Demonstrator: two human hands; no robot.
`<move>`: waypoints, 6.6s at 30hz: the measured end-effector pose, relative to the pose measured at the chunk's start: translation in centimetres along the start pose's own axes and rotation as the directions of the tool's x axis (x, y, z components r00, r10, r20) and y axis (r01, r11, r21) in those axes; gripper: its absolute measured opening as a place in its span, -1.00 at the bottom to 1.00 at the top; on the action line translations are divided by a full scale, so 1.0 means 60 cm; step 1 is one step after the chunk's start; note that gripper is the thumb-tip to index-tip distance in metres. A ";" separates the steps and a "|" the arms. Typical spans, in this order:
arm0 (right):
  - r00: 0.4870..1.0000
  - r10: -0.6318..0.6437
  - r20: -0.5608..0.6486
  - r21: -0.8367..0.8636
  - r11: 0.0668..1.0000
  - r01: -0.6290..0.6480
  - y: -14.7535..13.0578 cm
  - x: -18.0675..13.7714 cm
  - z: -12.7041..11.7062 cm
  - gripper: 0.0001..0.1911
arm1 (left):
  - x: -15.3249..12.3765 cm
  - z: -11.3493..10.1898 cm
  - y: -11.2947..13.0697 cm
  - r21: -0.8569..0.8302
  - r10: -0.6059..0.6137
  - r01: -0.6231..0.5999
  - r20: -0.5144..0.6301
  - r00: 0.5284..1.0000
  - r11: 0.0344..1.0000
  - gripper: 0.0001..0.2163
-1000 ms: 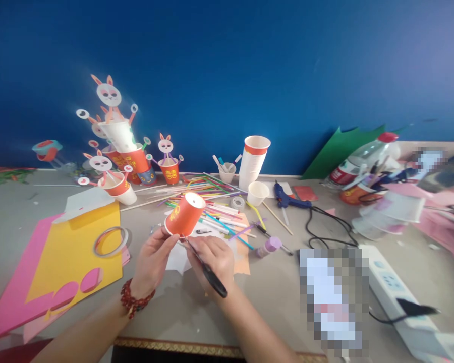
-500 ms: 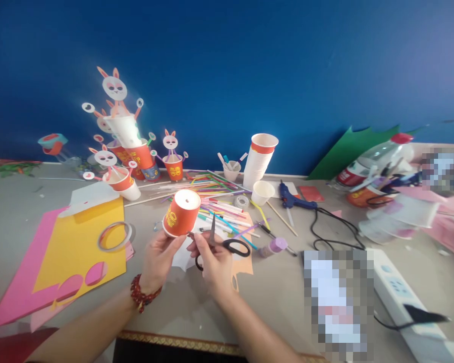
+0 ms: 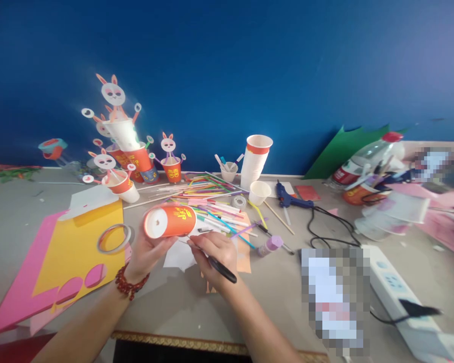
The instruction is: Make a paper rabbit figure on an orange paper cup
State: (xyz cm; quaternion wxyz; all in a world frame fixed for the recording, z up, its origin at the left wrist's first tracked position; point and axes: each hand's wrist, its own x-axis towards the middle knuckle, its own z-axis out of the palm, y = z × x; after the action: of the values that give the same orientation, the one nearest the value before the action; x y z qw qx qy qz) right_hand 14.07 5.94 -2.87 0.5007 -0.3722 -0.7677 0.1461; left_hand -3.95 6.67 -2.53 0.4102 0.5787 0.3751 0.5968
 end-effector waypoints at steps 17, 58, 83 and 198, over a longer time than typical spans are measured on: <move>0.866 0.498 -0.038 0.481 0.769 -0.421 -0.001 -0.020 0.036 -0.78 | -0.023 0.008 -0.034 -0.029 0.059 -0.066 -0.212 0.975 0.997 -0.48; 0.751 0.630 0.196 0.673 0.470 -0.570 -0.020 -0.029 0.040 -0.69 | -0.014 -0.026 -0.003 0.579 0.167 -0.315 0.295 0.941 0.752 -0.36; 0.928 -0.271 0.255 -0.044 0.956 0.291 0.008 0.006 -0.018 -0.79 | 0.036 -0.052 0.030 0.466 -0.583 0.381 0.440 0.683 0.798 -0.59; 0.919 -0.280 0.279 -0.109 0.941 0.320 -0.011 -0.007 -0.013 -0.74 | -0.010 -0.019 0.006 0.351 -0.229 0.183 0.093 0.969 0.918 -0.58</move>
State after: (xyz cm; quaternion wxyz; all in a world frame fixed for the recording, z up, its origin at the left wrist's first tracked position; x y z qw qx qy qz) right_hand 14.58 5.05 -2.38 0.3824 -0.2647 -0.8835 0.0560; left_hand -5.10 5.99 -2.48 0.3888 0.6364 0.5033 0.4366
